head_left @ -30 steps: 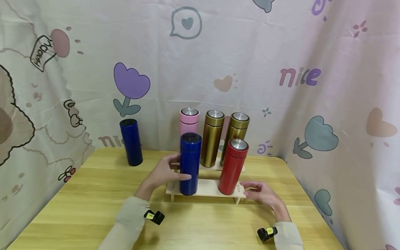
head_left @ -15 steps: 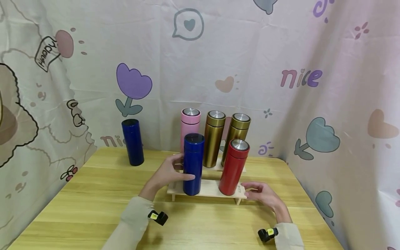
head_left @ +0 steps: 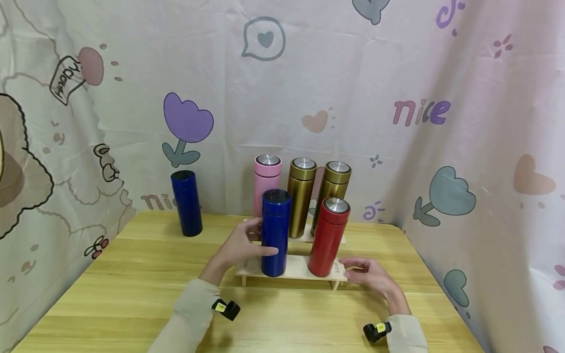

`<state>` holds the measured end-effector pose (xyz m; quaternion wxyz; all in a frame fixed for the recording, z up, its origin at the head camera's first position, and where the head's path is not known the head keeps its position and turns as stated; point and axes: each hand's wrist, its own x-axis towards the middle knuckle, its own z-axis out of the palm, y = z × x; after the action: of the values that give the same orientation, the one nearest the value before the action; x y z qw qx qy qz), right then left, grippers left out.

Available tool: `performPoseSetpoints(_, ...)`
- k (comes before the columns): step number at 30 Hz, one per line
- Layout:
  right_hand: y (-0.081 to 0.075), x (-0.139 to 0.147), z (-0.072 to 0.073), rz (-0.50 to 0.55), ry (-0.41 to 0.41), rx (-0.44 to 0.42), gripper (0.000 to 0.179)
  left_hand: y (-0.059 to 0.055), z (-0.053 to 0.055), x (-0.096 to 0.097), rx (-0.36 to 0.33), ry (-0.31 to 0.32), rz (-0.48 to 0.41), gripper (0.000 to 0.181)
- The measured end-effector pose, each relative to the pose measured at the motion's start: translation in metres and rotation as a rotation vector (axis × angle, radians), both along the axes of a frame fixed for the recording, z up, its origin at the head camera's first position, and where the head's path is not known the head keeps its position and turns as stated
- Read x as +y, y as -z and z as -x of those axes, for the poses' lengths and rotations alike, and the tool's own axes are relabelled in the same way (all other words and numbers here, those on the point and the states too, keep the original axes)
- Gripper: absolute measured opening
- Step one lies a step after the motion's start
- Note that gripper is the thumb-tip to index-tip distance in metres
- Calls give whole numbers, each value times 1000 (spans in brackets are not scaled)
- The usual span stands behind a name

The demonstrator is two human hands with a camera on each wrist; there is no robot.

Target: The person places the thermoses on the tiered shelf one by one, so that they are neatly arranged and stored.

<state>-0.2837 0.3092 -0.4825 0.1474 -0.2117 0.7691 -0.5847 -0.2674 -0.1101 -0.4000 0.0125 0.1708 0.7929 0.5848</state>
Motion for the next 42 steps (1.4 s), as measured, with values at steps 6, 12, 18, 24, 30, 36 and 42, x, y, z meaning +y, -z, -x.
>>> performPoseSetpoints(6, 0, 0, 0, -2, -1, 4, 51, 2, 1, 4, 6, -7, 2, 85)
performPoseSetpoints(12, 0, 0, -1, -3, -1, 0, 51, 4, 3, 8, 1, -11, -3, 86)
performPoseSetpoints(18, -1, 0, -1, -9, -1, 3, 51, 5, 4, 11, 5, -2, -11, 86)
performPoseSetpoints(24, -1, -1, -2, -5, 4, -5, 52, 4, 4, 14, -4, 1, -19, 89)
performPoseSetpoints(30, 0, -1, -1, -2, 2, -1, 51, 4, 4, 17, 1, 11, -28, 90)
performPoseSetpoints(36, 0, 0, -1, -9, 0, 2, 50, 4, 5, 21, 29, 39, -53, 86)
performPoseSetpoints(42, 0, 0, -1, -8, -2, -4, 51, 4, 4, 23, 62, 54, -63, 82)
